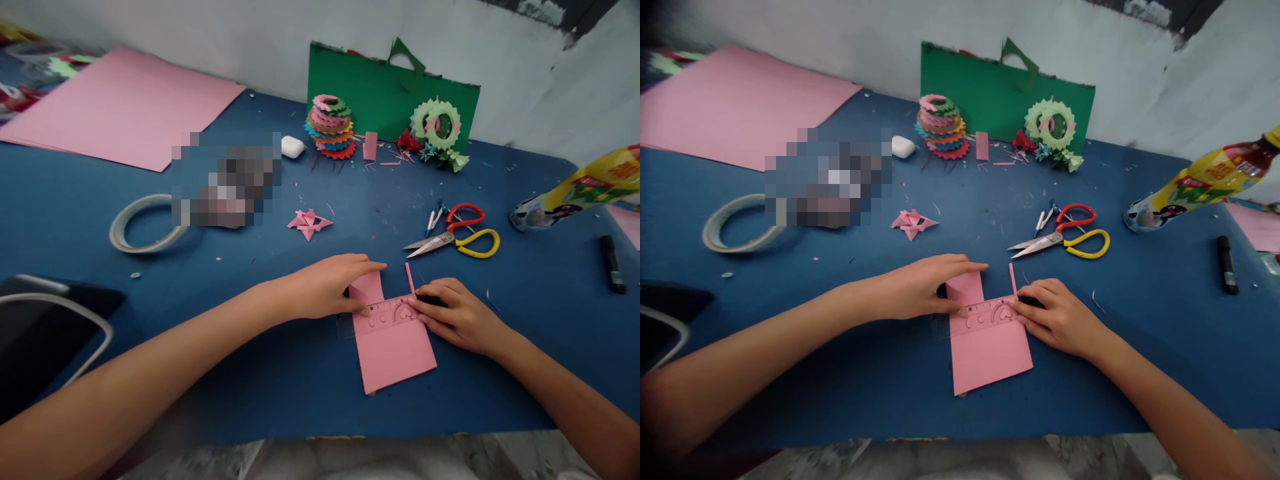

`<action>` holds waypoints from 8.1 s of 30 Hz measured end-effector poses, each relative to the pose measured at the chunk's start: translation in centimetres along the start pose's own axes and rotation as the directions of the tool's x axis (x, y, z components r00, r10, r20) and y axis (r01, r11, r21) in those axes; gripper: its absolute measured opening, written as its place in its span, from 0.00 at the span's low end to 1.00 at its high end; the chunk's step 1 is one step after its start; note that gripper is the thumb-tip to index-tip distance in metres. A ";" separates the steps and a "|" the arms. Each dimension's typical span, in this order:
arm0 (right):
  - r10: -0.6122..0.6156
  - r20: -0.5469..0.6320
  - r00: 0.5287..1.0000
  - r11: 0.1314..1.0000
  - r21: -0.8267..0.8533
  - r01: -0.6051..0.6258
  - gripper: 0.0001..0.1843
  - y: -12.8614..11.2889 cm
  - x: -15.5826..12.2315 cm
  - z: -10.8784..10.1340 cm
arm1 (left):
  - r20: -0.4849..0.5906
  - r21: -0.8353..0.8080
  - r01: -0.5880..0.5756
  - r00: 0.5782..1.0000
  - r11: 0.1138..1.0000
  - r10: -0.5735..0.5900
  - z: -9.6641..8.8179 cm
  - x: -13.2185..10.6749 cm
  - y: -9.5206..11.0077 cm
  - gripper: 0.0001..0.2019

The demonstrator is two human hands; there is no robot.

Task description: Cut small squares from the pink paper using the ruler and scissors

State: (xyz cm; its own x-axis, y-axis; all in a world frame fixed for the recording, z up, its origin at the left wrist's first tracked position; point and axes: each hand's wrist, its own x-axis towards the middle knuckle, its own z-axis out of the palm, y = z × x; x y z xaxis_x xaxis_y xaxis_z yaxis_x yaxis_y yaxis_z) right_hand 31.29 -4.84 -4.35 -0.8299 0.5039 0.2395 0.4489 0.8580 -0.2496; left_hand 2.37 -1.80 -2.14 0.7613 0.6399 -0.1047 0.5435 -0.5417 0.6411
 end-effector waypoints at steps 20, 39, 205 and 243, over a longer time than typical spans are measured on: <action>-0.043 -0.017 0.999 0.985 -0.171 0.039 0.12 -1.7 1.0 -0.2 | 0.019 0.068 -0.002 1.000 0.998 0.001 -0.1 0.1 0.4 0.31; -0.148 0.089 0.985 0.986 -0.064 0.154 0.21 -5.6 3.0 1.4 | -0.103 -0.311 0.099 0.985 0.945 -0.137 0.3 0.5 -0.1 0.22; 0.476 -0.118 0.872 0.851 -0.190 -0.490 0.23 12.3 -1.5 -3.5 | -0.098 -0.992 -0.036 0.820 0.121 -0.564 -0.7 -0.8 2.0 0.08; 0.186 0.710 0.679 0.460 0.548 -0.698 0.22 -1.0 0.3 -7.1 | -0.516 -0.310 -0.156 0.856 0.938 -0.028 -0.7 -1.9 3.0 0.04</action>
State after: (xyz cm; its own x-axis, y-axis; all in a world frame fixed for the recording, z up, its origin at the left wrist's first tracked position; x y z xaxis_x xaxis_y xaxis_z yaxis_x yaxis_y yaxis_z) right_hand 32.97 -4.82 2.60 -0.7158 0.4308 -0.5496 0.6046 -0.0116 -0.7964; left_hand 2.27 -4.28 0.45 0.4536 0.8445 0.2848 0.2815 -0.4389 0.8533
